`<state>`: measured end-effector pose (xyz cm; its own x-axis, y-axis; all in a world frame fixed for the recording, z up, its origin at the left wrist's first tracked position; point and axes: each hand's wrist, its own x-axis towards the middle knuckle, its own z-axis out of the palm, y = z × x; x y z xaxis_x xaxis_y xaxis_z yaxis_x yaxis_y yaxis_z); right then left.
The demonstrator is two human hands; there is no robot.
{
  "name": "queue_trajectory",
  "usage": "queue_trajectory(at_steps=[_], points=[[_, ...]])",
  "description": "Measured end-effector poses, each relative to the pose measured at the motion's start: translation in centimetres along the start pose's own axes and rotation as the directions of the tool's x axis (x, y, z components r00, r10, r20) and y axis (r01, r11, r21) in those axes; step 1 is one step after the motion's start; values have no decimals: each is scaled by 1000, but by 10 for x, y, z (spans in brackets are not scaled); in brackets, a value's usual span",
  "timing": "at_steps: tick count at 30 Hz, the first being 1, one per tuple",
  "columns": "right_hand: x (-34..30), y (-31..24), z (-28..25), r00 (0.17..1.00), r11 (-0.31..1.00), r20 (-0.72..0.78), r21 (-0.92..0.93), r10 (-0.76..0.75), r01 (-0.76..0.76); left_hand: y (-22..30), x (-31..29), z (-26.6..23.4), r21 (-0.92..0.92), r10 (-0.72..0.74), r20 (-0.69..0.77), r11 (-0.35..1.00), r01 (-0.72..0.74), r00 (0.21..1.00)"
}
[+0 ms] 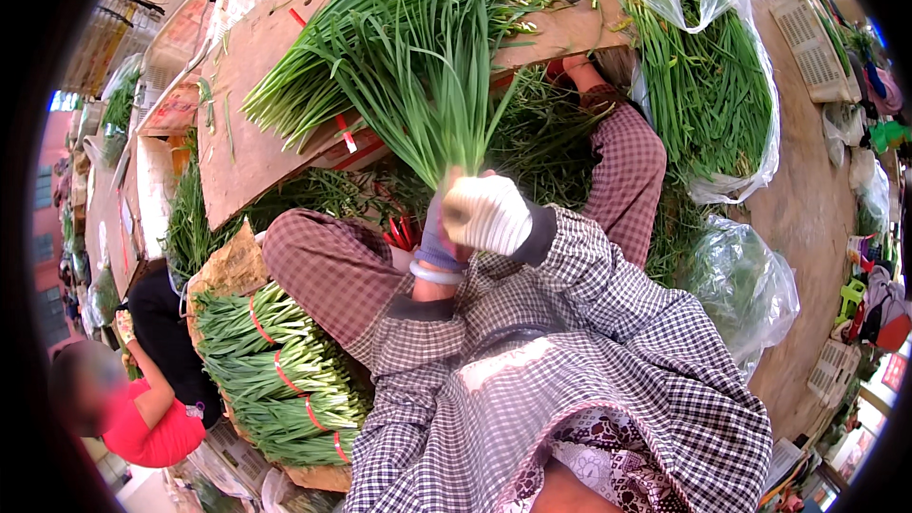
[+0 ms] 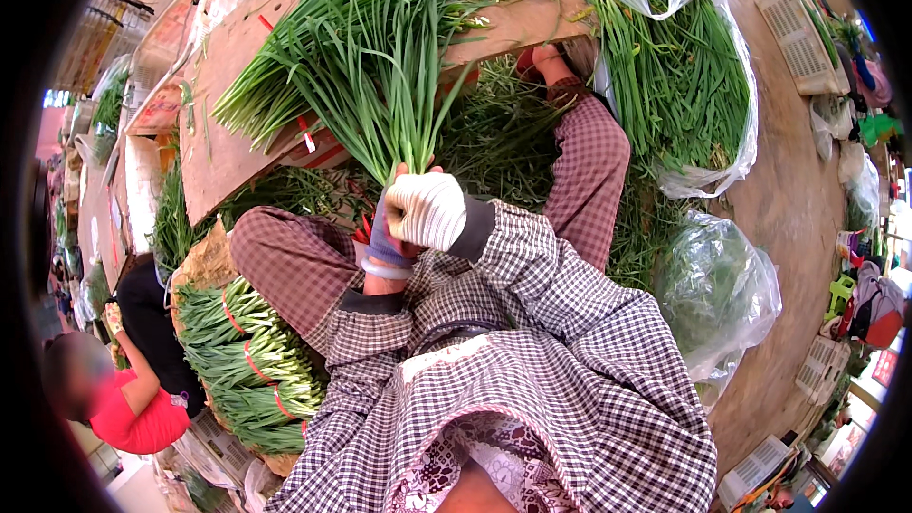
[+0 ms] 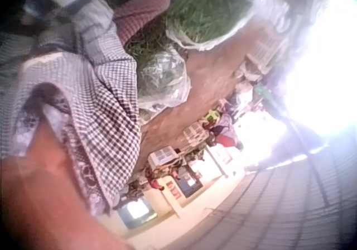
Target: The person sorts chives by hand, secures bundles with red ties, trims the ends using a knife, and places the finished bundles into a plastic bag.
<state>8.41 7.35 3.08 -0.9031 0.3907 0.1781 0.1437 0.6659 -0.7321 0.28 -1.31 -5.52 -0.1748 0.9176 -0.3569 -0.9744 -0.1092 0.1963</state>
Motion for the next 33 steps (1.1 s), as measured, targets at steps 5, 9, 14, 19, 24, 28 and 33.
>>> queue_trajectory(at_steps=[5, 9, 14, 19, 24, 28, 33], points=[[-10, -4, -47, 967, 896, -155, 427, 203, -119, 7, -4, 19, 259, 85, 62, 961, -98, 994], [-18, 3, -92, 885, 854, -218, 431, 411, -291, 10, -3, 49, -163, -99, -77, 983, 86, 992], [-16, 13, -64, 958, 918, -161, 360, 237, -166, 2, -1, 35, 283, -69, 12, 957, 63, 998], [-22, 4, -31, 947, 814, -95, 542, 308, -210, -7, -1, 18, 438, 25, 20, 898, -31, 1000], [-20, 19, -116, 855, 920, -426, 366, 298, -138, 3, 3, 30, 99, -174, -148, 977, 190, 974], [-55, 64, -176, 542, 685, -513, 708, 666, -171, 9, 1, 26, -149, -216, 131, 961, 234, 968], [-79, 103, -117, 783, 822, -256, 107, 567, -560, 8, -1, 39, -188, -265, 145, 938, 290, 953]])
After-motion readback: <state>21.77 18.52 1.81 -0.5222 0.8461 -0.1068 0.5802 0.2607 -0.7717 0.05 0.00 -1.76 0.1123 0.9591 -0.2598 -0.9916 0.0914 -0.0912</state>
